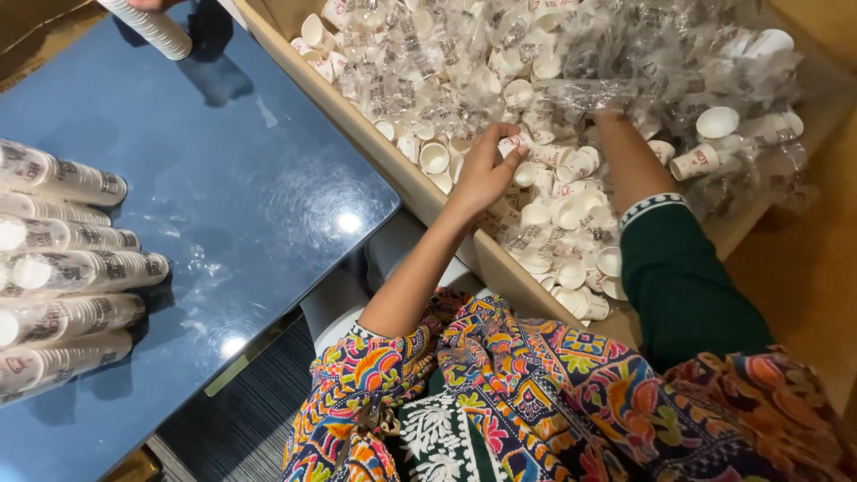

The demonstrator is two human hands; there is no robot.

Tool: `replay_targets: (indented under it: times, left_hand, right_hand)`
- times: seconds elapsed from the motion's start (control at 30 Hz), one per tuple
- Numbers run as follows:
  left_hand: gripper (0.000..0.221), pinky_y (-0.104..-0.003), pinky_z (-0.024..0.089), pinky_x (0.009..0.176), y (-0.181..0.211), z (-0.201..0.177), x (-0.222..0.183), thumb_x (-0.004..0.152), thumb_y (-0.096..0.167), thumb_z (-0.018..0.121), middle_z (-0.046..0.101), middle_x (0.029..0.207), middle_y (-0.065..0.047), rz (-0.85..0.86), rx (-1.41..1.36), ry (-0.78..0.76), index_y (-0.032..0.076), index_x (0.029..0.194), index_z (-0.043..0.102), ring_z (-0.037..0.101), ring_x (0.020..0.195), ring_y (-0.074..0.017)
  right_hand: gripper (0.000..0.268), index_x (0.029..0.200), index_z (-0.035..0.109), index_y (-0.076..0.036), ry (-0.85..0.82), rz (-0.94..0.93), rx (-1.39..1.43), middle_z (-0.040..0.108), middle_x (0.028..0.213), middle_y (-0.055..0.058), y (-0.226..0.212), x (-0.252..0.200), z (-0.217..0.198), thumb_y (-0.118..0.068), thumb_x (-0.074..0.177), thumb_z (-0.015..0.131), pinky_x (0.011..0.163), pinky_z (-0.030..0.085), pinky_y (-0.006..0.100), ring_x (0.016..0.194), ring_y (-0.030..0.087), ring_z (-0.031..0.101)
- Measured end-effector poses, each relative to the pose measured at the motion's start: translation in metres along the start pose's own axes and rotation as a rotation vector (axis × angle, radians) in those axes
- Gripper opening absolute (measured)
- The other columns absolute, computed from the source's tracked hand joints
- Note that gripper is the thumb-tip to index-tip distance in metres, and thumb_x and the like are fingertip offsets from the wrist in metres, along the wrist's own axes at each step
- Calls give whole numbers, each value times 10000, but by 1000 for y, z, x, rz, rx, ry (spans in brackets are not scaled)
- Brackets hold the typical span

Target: Sorting and stacking small paper cups from a large cardboard box onto a table.

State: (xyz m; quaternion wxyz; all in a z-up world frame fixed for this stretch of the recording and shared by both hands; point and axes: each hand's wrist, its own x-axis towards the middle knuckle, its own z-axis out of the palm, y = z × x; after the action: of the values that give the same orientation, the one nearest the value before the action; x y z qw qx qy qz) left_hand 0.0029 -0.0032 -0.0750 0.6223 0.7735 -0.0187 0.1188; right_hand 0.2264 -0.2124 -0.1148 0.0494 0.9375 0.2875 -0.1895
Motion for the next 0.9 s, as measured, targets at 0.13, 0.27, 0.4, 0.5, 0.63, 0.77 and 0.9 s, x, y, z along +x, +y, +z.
replay_targets:
  times: [0.13, 0.27, 0.4, 0.5, 0.63, 0.77, 0.9]
  left_hand:
    - [387, -328, 504, 719, 11, -6, -2, 958, 257, 690, 669, 1033, -135, -108, -21, 13, 40, 1265, 602, 575, 710, -179]
    - [364, -323, 503, 714, 14, -6, 0, 956, 249, 690, 688, 993, -119, -114, -66, 54, 53, 1253, 614, 572, 699, -171]
    - [334, -329, 497, 721, 17, -7, -2, 937, 219, 690, 695, 1067, -105, -64, -74, 148, 51, 1220, 626, 566, 717, -189]
    - [312, -312, 500, 754, 13, -6, -1, 938, 212, 670, 710, 1075, -95, -90, -147, 178, 46, 1199, 628, 605, 769, -174]
    - [258, -299, 515, 819, -9, 0, 6, 964, 190, 625, 717, 1063, -95, -74, -279, 202, 38, 1171, 642, 647, 874, -150]
    - [237, -312, 511, 797, 7, -4, 4, 958, 177, 582, 698, 989, -97, -128, -350, 229, 38, 1139, 645, 617, 866, -159]
    - [257, -317, 512, 775, 20, -10, -2, 936, 202, 579, 694, 918, -95, -236, -303, 245, 51, 1136, 635, 622, 828, -176]
  right_hand:
    - [321, 1045, 781, 46, -3, -15, 27, 766, 1047, 235, -27, -16, 4, -251, 985, 673, 887, 581, 422, 891, 306, 713]
    - [314, 1050, 774, 45, 17, 5, 36, 760, 1054, 236, -37, -44, -8, -245, 970, 685, 886, 577, 424, 901, 310, 706]
    - [309, 1055, 768, 43, 37, 12, 39, 754, 1060, 236, -47, -74, -15, -240, 954, 696, 886, 573, 425, 912, 313, 699]
    - [306, 1059, 763, 42, 42, 3, 40, 749, 1065, 236, -45, -119, -4, -235, 942, 705, 886, 570, 426, 920, 316, 694]
    - [305, 1064, 756, 40, 66, 9, 49, 743, 1072, 236, -53, -161, 19, -230, 927, 716, 885, 567, 428, 930, 320, 687]
    - [307, 1069, 749, 39, 91, 8, 42, 737, 1078, 236, -58, -183, 28, -224, 911, 728, 885, 563, 429, 941, 324, 680]
    - [312, 1074, 743, 37, 115, -18, 38, 731, 1085, 236, -62, -190, 36, -218, 895, 739, 885, 559, 431, 951, 327, 673]
